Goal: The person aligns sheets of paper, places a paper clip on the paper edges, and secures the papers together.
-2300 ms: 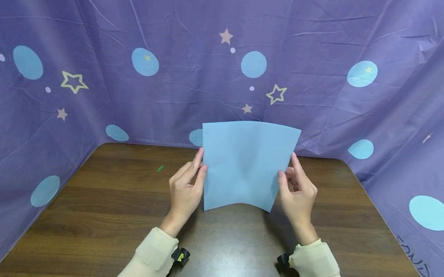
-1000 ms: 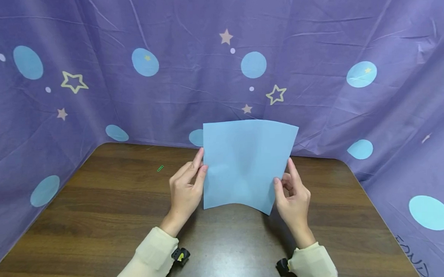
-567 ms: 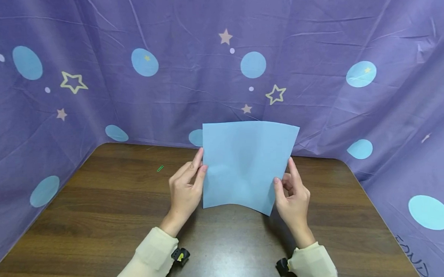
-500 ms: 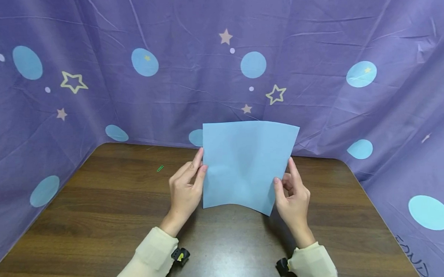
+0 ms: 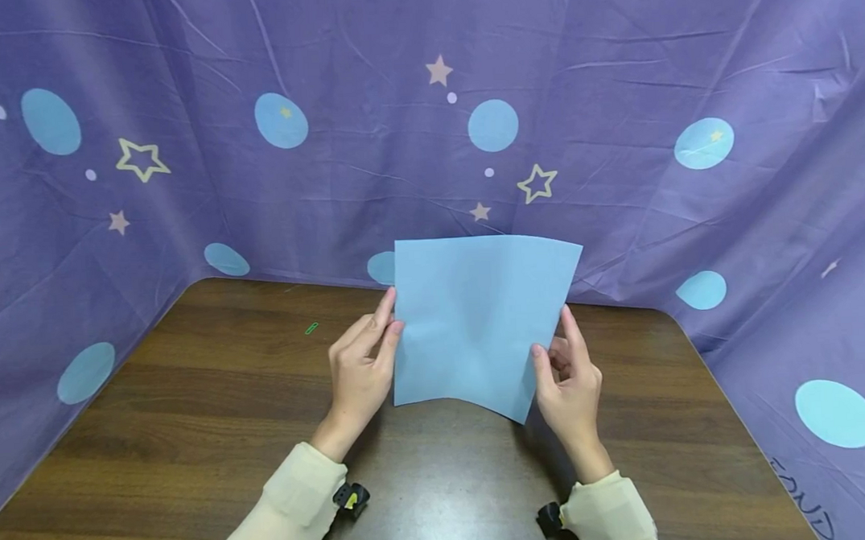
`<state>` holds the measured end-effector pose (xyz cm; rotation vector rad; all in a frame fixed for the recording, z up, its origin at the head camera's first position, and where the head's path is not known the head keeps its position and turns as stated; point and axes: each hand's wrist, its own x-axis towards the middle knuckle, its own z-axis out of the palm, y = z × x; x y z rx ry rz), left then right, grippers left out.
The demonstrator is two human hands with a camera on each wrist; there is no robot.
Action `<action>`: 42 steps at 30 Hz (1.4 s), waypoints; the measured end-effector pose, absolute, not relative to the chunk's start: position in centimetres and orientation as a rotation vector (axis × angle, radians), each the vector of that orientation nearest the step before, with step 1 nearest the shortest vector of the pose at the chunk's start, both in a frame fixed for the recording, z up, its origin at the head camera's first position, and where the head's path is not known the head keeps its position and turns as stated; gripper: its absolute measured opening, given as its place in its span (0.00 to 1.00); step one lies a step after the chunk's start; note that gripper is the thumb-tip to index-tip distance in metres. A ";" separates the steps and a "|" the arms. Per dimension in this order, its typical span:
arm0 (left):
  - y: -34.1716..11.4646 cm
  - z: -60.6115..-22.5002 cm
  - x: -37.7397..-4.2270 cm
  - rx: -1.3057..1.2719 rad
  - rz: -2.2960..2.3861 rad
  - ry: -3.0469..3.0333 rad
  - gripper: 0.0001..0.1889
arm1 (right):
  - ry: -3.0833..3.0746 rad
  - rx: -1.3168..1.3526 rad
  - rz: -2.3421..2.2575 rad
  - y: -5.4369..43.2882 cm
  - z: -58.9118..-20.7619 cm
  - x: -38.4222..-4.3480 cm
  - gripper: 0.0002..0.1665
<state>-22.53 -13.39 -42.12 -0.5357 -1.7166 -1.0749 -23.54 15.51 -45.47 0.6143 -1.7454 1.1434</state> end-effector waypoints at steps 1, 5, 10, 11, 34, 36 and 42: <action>-13.4 -42.1 -22.5 -0.535 -1.076 -1.716 0.28 | -1.747 0.614 1.142 15.5 -45.5 -23.5 0.44; -13.3 -42.0 -22.5 -0.535 -1.067 -1.709 0.30 | -1.752 0.603 1.144 15.4 -45.4 -23.6 0.44; -13.4 -41.9 -22.5 -0.539 -1.065 -1.702 0.30 | -1.755 0.593 1.151 15.4 -45.4 -23.5 0.44; -13.4 -41.9 -22.5 -0.538 -1.067 -1.700 0.29 | -1.755 0.594 1.153 15.4 -45.4 -23.5 0.44; -14.2 -41.4 -22.6 -0.465 -1.181 -1.843 0.26 | -1.838 0.653 1.337 14.8 -43.7 -22.4 0.45; -14.3 -41.5 -22.7 -0.451 -1.190 -1.858 0.26 | -1.855 0.657 1.363 15.2 -44.4 -23.0 0.46; -14.7 -41.5 -22.9 -0.410 -1.209 -1.927 0.26 | -1.916 0.650 1.448 15.6 -45.0 -23.4 0.46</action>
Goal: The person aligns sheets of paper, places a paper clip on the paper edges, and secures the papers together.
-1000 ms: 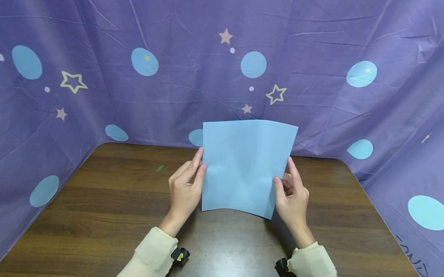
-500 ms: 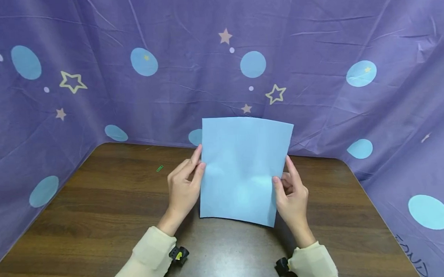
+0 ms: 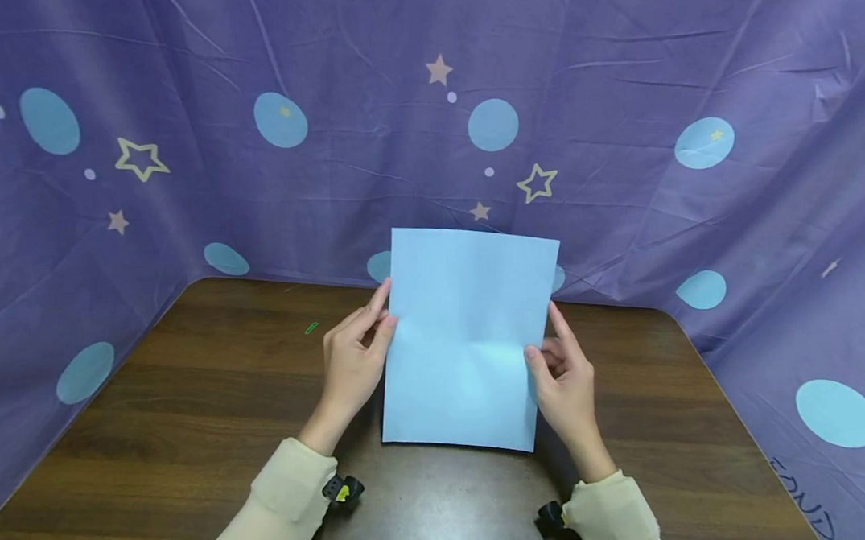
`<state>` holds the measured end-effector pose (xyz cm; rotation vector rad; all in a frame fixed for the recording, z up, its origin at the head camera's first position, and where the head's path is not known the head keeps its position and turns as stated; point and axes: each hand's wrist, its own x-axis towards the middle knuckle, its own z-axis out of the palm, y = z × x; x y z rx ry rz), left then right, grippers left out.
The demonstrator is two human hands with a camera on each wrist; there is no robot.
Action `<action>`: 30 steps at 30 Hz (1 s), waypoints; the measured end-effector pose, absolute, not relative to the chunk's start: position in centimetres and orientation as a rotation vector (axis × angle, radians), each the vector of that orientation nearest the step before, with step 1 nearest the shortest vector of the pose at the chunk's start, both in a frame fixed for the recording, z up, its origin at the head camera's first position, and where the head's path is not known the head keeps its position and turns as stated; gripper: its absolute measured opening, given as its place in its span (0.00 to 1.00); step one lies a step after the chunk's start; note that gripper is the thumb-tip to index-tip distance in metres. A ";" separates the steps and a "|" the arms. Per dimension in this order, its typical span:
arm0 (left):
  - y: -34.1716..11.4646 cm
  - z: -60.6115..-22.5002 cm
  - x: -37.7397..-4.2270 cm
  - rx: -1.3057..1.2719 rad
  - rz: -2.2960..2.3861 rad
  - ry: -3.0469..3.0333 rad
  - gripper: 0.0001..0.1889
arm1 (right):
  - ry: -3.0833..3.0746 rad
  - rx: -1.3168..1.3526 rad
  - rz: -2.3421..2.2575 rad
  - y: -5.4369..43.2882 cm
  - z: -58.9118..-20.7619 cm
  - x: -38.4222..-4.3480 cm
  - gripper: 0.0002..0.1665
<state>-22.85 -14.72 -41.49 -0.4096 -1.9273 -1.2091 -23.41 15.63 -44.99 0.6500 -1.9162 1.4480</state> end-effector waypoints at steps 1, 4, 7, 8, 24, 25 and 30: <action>-14.8 -41.5 -22.9 -0.403 -1.212 -1.937 0.26 | -1.930 0.643 1.461 15.6 -45.0 -23.4 0.46; -14.9 -41.4 -22.8 -0.383 -1.216 -1.968 0.26 | -1.973 0.616 1.489 15.7 -45.0 -23.3 0.46; -15.0 -41.4 -22.8 -0.355 -1.220 -2.004 0.27 | -2.007 0.595 1.502 15.7 -44.9 -23.3 0.45; -15.1 -41.3 -22.8 -0.346 -1.223 -2.018 0.27 | -2.015 0.591 1.505 15.7 -44.9 -23.3 0.45; -15.9 -41.5 -22.8 -0.203 -1.325 -2.266 0.27 | -2.126 0.470 1.643 14.2 -42.1 -21.3 0.43; -15.9 -41.5 -22.9 -0.193 -1.333 -2.283 0.27 | -2.134 0.463 1.652 14.2 -42.0 -21.2 0.43; -16.1 -41.7 -23.0 -0.146 -1.367 -2.342 0.26 | -2.166 0.435 1.712 14.1 -42.1 -21.2 0.44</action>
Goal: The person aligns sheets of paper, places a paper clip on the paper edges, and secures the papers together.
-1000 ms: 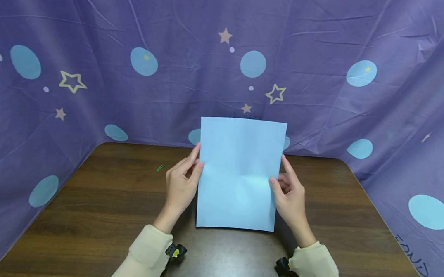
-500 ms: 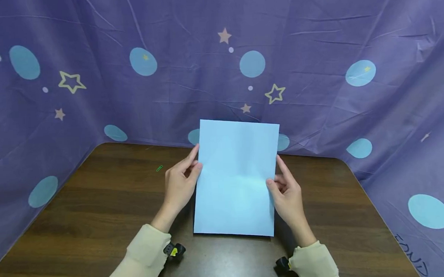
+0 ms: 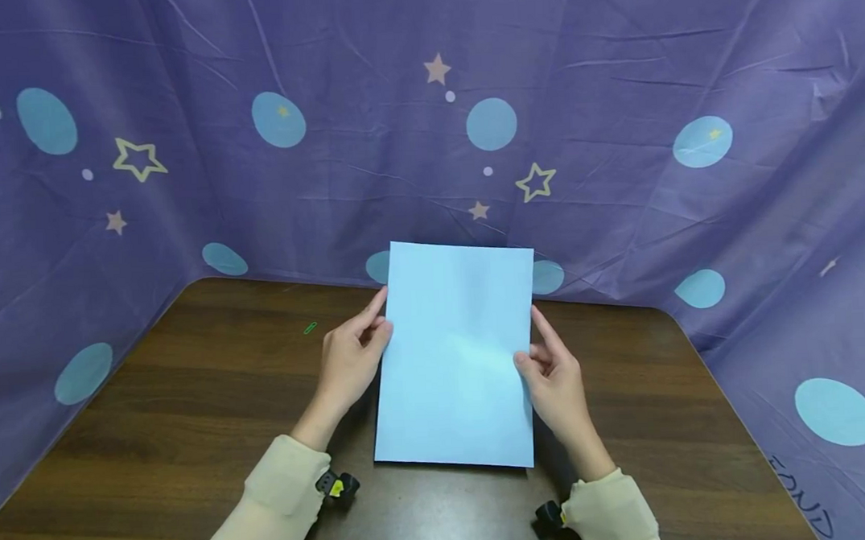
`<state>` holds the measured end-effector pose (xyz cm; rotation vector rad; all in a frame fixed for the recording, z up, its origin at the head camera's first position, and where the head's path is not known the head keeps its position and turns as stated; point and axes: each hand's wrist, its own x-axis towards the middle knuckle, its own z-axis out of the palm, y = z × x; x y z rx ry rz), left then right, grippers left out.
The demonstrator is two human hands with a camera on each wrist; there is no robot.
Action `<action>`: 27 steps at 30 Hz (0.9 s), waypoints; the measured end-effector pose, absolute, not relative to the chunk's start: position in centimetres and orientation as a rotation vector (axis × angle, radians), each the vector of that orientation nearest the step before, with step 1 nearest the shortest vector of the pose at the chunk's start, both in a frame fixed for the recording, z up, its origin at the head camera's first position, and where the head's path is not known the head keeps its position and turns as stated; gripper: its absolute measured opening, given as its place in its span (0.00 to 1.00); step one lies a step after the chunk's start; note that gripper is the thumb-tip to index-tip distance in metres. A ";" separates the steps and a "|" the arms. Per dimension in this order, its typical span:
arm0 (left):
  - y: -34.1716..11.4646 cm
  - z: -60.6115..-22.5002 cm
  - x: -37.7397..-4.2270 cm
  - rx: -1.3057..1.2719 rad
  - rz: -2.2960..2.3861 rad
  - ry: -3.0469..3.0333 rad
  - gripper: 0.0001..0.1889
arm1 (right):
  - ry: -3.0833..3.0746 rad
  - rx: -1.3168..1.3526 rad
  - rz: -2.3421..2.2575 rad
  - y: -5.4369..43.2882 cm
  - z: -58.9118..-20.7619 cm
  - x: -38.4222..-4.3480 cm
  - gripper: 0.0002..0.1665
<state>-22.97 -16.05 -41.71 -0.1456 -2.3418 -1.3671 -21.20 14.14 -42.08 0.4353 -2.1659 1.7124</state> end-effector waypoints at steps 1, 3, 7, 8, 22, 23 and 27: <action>-16.1 -41.7 -23.0 -0.139 -1.373 -2.349 0.26 | -2.170 0.431 1.725 14.2 -42.2 -21.3 0.44; -16.1 -41.7 -23.0 -0.127 -1.385 -2.358 0.26 | -2.174 0.425 1.743 14.2 -42.4 -21.5 0.44; -16.2 -41.7 -22.9 -0.122 -1.402 -2.376 0.27 | -2.180 0.419 1.744 14.5 -43.7 -22.4 0.45; -16.3 -41.8 -22.9 -0.122 -1.406 -2.381 0.27 | -2.182 0.418 1.738 14.6 -44.1 -22.7 0.46; -16.6 -42.0 -23.1 -0.081 -1.432 -2.406 0.27 | -2.180 0.461 1.727 15.1 -45.4 -23.3 0.45; -16.6 -42.0 -23.1 -0.075 -1.439 -2.411 0.27 | -2.184 0.455 1.736 15.1 -45.4 -23.3 0.46; -16.7 -42.1 -23.1 -0.066 -1.461 -2.426 0.27 | -2.203 0.428 1.764 15.0 -45.3 -23.1 0.47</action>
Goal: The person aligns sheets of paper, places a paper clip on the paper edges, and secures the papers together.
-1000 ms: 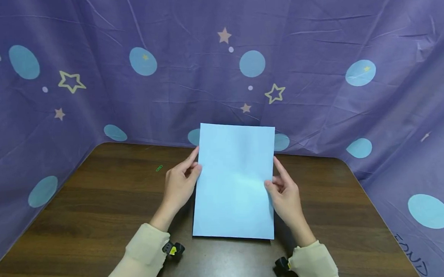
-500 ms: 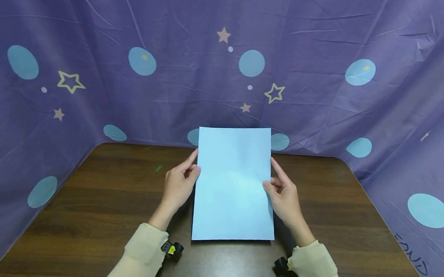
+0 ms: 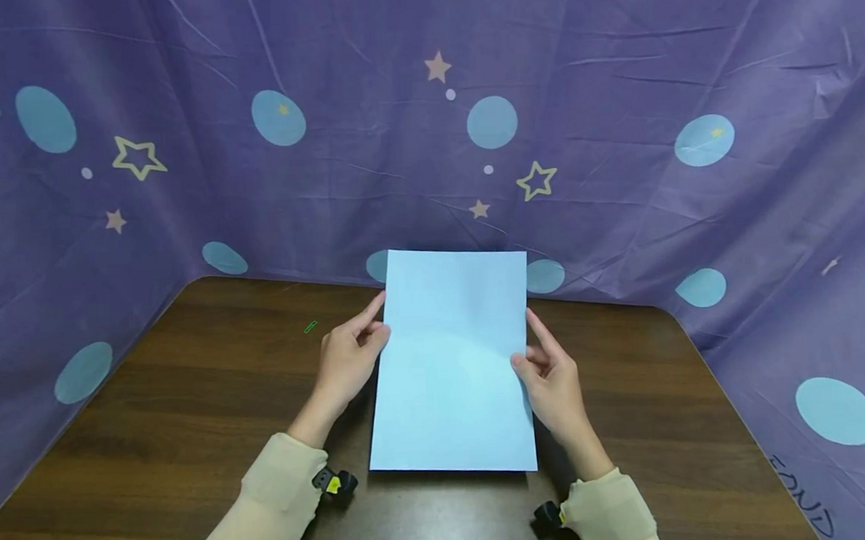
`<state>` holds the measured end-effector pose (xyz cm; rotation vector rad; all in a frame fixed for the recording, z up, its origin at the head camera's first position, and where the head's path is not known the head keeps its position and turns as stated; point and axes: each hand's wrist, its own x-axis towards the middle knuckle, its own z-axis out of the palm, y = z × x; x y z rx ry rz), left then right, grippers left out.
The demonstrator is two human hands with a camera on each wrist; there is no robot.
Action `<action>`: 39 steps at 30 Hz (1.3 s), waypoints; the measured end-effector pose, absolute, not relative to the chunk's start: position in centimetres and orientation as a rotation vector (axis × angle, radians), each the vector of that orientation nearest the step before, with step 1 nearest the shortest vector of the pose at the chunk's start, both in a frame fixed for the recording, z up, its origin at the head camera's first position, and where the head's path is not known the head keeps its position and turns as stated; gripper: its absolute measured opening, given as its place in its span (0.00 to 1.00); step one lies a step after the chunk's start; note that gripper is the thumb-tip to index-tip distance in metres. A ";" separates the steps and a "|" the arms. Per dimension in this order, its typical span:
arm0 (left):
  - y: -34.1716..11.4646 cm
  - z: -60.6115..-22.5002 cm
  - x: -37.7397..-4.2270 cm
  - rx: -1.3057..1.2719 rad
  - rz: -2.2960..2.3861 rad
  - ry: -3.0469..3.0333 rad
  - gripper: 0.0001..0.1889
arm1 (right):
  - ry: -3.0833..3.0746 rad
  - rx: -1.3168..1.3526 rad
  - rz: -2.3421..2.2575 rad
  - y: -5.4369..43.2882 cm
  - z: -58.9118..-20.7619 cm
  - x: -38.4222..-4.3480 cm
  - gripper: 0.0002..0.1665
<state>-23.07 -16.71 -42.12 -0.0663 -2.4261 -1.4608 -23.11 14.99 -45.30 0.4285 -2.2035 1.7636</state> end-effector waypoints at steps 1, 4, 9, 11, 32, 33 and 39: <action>-16.7 -42.2 -23.1 -0.067 -1.464 -2.432 0.27 | -2.206 0.425 1.768 15.0 -45.3 -23.1 0.47; -16.8 -42.2 -23.2 -0.065 -1.469 -2.450 0.28 | -2.211 0.418 1.772 15.0 -45.3 -23.1 0.47; -16.8 -42.3 -23.2 -0.059 -1.476 -2.476 0.28 | -2.210 0.415 1.769 15.1 -45.5 -23.3 0.47; -16.8 -42.4 -23.3 -0.058 -1.478 -2.483 0.28 | -2.212 0.413 1.768 15.1 -45.5 -23.3 0.47; -16.9 -42.8 -23.5 -0.069 -1.470 -2.489 0.28 | -2.233 0.366 1.783 15.0 -45.5 -23.3 0.47; -16.9 -42.8 -23.5 -0.068 -1.472 -2.490 0.28 | -2.236 0.360 1.783 15.1 -45.6 -23.3 0.47; -16.9 -42.7 -23.4 -0.074 -1.484 -2.501 0.27 | -2.252 0.334 1.791 15.1 -45.7 -23.3 0.48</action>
